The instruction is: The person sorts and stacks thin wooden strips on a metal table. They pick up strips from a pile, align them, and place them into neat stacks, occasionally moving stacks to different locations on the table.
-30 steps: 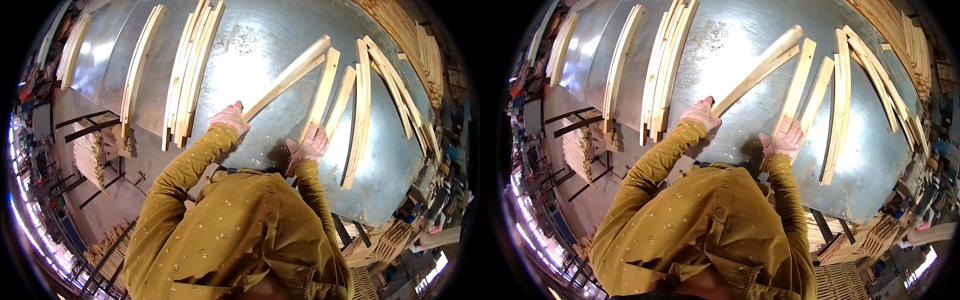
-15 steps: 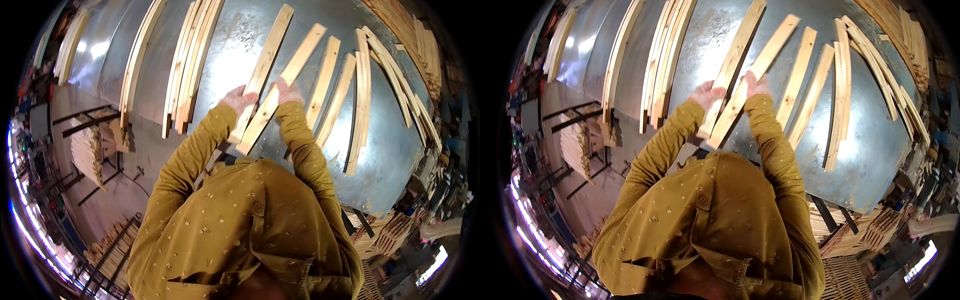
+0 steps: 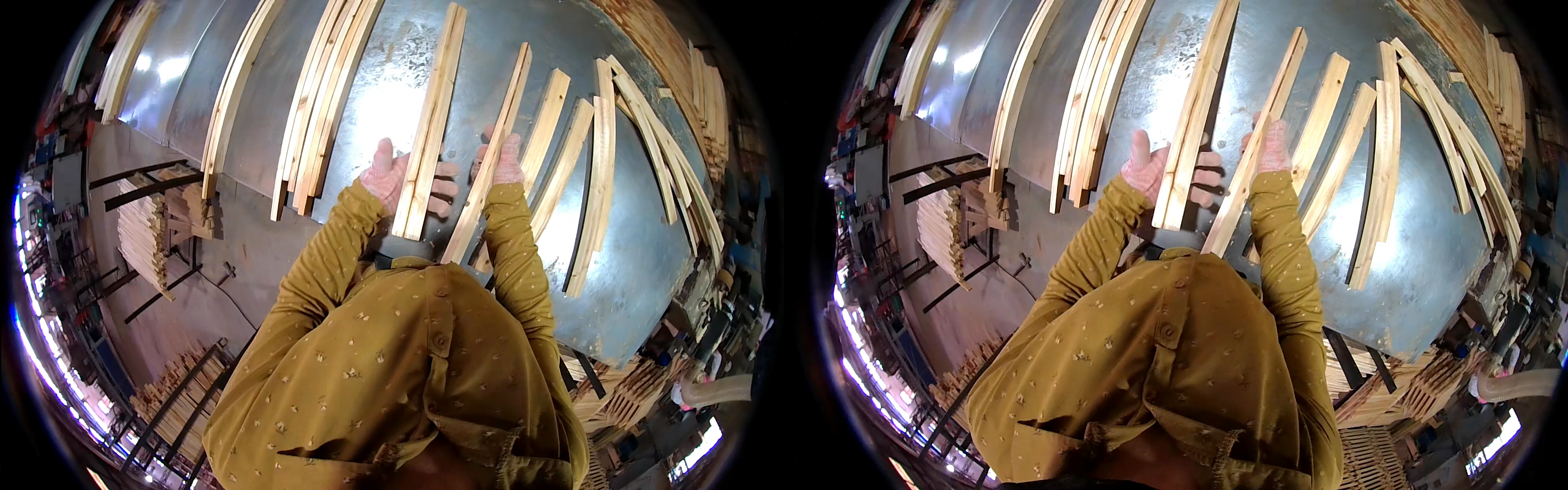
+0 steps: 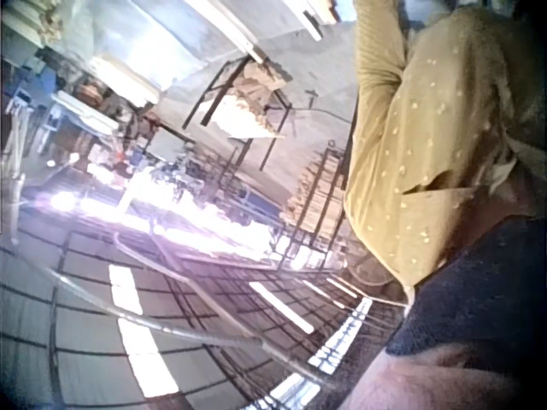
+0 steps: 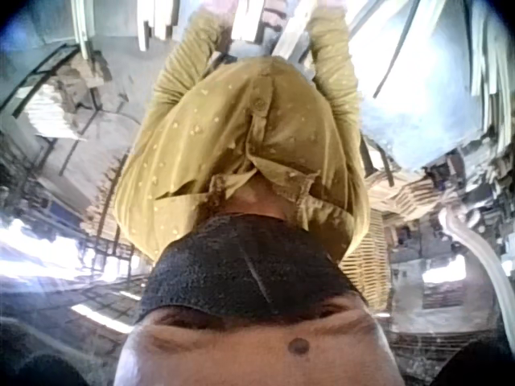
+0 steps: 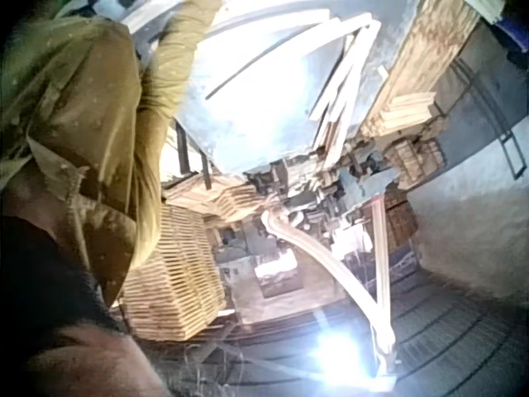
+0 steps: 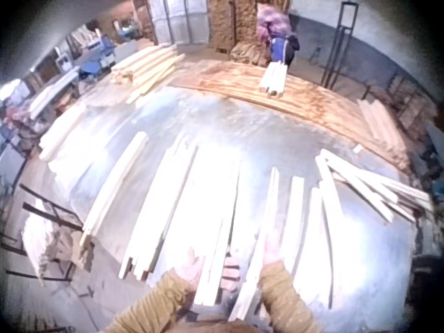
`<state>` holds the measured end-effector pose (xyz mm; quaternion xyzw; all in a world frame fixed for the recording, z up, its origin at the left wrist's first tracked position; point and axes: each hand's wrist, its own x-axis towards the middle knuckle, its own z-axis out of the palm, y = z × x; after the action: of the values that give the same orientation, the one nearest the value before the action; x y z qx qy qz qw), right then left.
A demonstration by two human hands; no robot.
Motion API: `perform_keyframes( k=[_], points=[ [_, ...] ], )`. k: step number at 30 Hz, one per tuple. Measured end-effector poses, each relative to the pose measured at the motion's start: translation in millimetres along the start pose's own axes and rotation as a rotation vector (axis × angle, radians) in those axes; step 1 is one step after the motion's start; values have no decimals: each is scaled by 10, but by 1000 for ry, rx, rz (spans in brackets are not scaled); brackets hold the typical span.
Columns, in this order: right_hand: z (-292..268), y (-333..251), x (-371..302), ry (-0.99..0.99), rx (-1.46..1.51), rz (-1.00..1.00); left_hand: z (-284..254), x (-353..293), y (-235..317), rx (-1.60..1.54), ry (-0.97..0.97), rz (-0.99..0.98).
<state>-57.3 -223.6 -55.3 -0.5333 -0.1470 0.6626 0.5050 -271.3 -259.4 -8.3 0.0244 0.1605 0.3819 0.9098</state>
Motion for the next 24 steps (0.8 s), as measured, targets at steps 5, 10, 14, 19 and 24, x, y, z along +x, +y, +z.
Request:
perform_keyframes(
  k=[5, 10, 14, 19, 24],
  points=[
    [103, -117, -66, -57, 43, 41, -221, -108, 46, -40, 63, 16],
    [68, -114, 3, -62, 60, 74, -145, 36, 33, -159, 225, -123],
    [115, -58, 17, -109, -8, 49, -643, 191, -186, -227, -281, -90],
    [376, 95, 331, -34, 48, -118, -1309, 403, -503, 123, 289, -274],
    [520, -92, 216, 31, -283, 87, -649, 219, -414, -277, 141, -341]
  ],
)
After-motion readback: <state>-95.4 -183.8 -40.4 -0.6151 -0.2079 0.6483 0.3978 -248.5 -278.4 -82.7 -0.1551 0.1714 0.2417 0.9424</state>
